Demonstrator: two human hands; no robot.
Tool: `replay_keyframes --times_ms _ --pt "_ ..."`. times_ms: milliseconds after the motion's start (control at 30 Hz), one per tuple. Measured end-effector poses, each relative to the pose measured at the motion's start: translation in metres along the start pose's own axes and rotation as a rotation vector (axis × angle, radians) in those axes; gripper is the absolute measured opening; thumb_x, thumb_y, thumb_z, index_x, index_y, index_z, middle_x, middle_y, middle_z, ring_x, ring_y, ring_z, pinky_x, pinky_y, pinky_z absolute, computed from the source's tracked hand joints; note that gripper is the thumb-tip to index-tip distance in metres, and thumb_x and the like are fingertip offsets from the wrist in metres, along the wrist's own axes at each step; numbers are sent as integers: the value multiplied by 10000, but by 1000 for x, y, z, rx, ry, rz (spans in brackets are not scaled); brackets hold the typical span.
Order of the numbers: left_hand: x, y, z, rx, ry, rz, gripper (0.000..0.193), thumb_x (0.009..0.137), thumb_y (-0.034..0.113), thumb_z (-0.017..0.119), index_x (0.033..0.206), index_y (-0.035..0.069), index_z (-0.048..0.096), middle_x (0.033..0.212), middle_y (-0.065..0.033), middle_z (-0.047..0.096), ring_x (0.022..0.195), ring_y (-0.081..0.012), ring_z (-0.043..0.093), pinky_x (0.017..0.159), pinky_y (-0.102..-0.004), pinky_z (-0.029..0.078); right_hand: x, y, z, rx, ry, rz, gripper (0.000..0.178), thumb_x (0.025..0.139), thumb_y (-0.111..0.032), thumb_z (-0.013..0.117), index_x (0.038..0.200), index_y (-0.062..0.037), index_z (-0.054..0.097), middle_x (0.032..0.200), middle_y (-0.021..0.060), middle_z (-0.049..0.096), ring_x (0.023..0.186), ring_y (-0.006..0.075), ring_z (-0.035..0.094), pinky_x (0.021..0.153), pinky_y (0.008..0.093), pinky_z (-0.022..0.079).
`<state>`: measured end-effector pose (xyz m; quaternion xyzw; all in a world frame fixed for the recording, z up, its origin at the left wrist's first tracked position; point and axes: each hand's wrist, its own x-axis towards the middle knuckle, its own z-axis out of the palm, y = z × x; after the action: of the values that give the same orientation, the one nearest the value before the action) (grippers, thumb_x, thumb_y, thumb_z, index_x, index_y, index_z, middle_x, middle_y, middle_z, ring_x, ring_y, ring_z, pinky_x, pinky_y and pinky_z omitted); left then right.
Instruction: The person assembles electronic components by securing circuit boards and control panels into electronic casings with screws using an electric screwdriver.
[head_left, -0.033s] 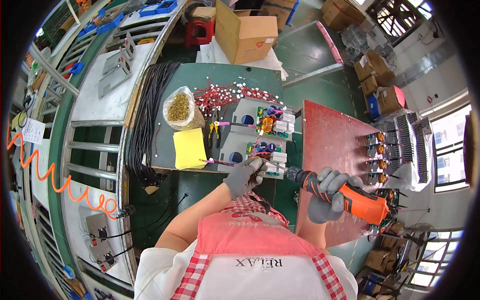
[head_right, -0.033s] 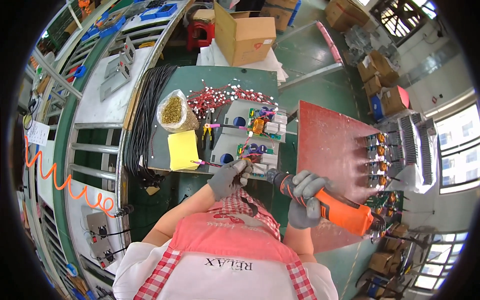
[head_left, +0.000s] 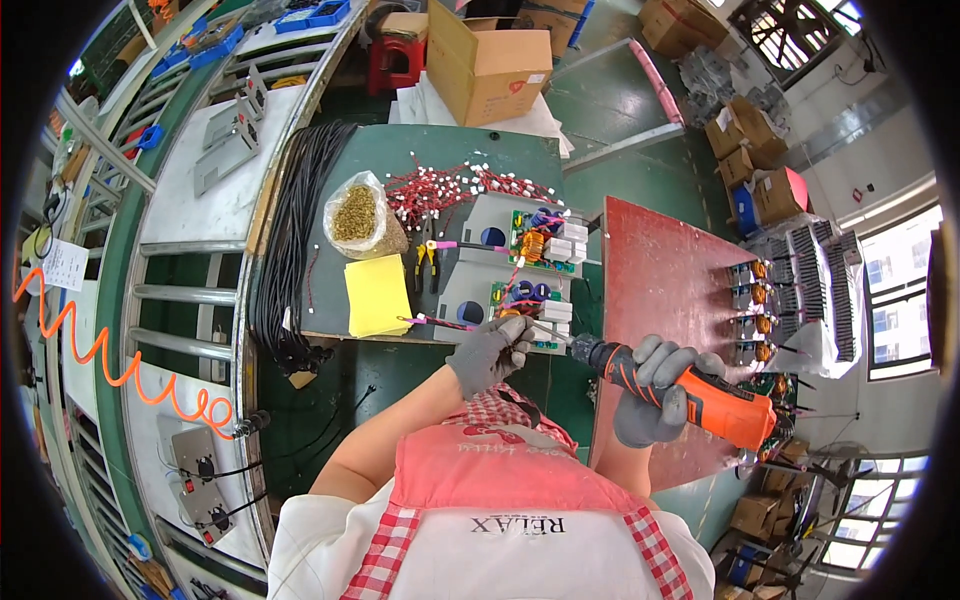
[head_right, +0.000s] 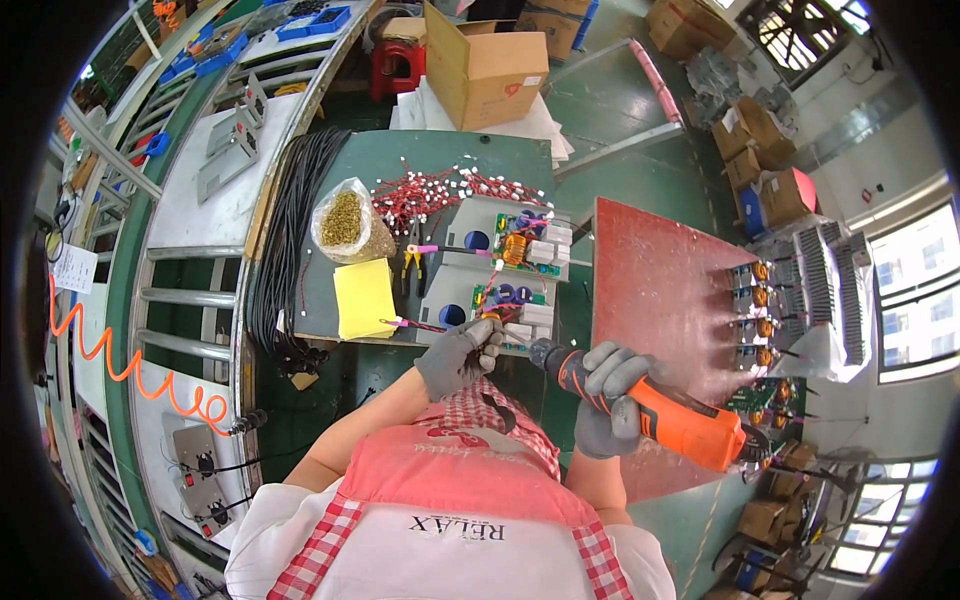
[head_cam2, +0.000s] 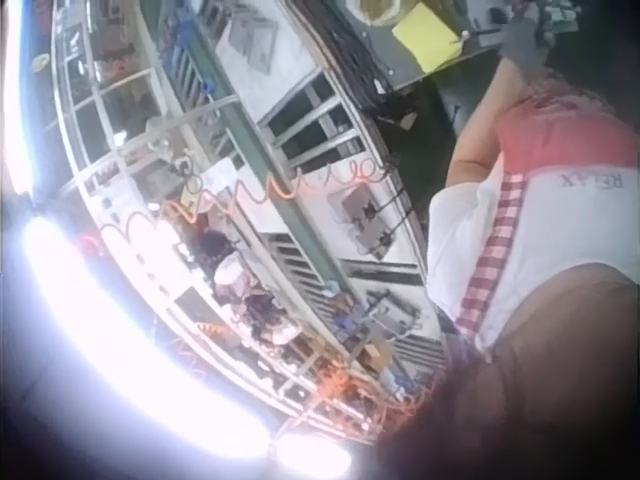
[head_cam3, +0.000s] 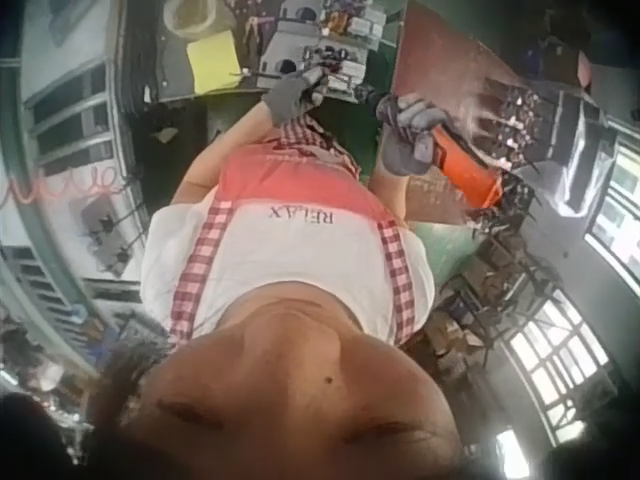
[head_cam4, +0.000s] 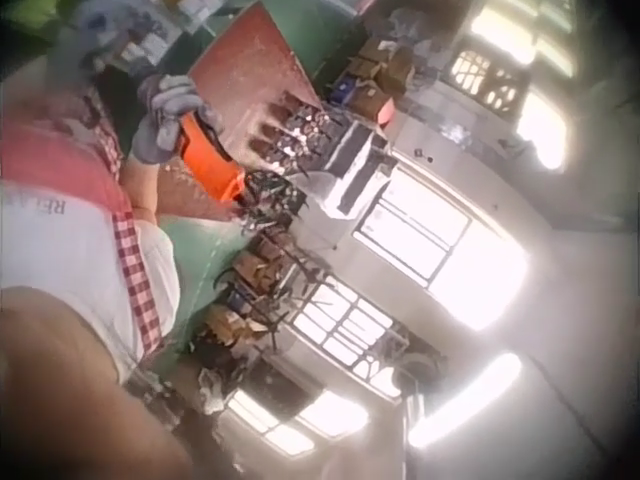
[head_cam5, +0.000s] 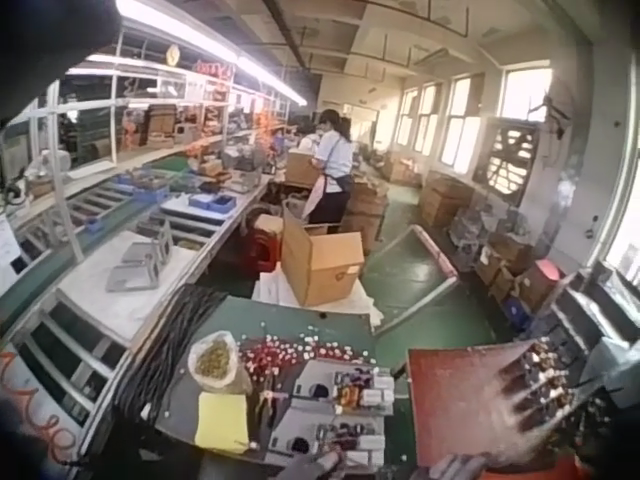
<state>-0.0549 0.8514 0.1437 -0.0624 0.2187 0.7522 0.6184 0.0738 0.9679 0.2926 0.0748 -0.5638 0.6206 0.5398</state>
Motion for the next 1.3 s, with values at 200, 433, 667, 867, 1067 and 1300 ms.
replay_keyframes --times_ms 200,433,667,867,1067,1300 --pt "-8 -12 15 -70 79 -40 191 934 176 543 1070 44 567 789 -21 555 688 -97 564 534 -217 500 -14 -14 -5 -33 3 17 431 799 -135 536 1216 -86 440 686 -6 436 587 121 445 664 335 388" --pt "2 -30 9 -107 63 -107 212 926 251 564 964 43 556 767 -11 523 623 -73 489 492 -183 440 -12 -16 -24 62 -55 -2 507 750 -8 547 1241 -80 442 723 47 540 564 177 532 680 380 448" --pt "20 -48 21 -170 87 -95 232 910 284 585 918 56 542 746 9 494 584 -53 413 455 -166 362 -8 -21 -50 58 34 57 481 740 -33 578 1200 -89 446 701 34 531 568 173 534 689 379 455" --pt "35 -61 38 -118 133 -70 229 910 267 587 935 41 552 760 -7 515 576 -57 421 456 -165 368 3 -28 -74 15 32 58 447 767 -119 565 1196 -85 444 692 17 481 578 145 482 650 361 409" --pt "47 -74 48 -41 204 -17 223 920 239 578 952 19 561 768 -26 532 575 -61 437 457 -166 366 9 -30 -96 26 28 58 455 759 -120 558 1195 -79 436 689 19 472 572 143 468 642 356 402" --pt "49 -82 54 81 289 5 219 933 251 555 909 34 545 754 -19 522 548 -59 430 430 -162 338 13 -29 -113 74 61 97 454 754 -121 553 1192 -78 438 697 20 466 591 143 468 648 357 401"
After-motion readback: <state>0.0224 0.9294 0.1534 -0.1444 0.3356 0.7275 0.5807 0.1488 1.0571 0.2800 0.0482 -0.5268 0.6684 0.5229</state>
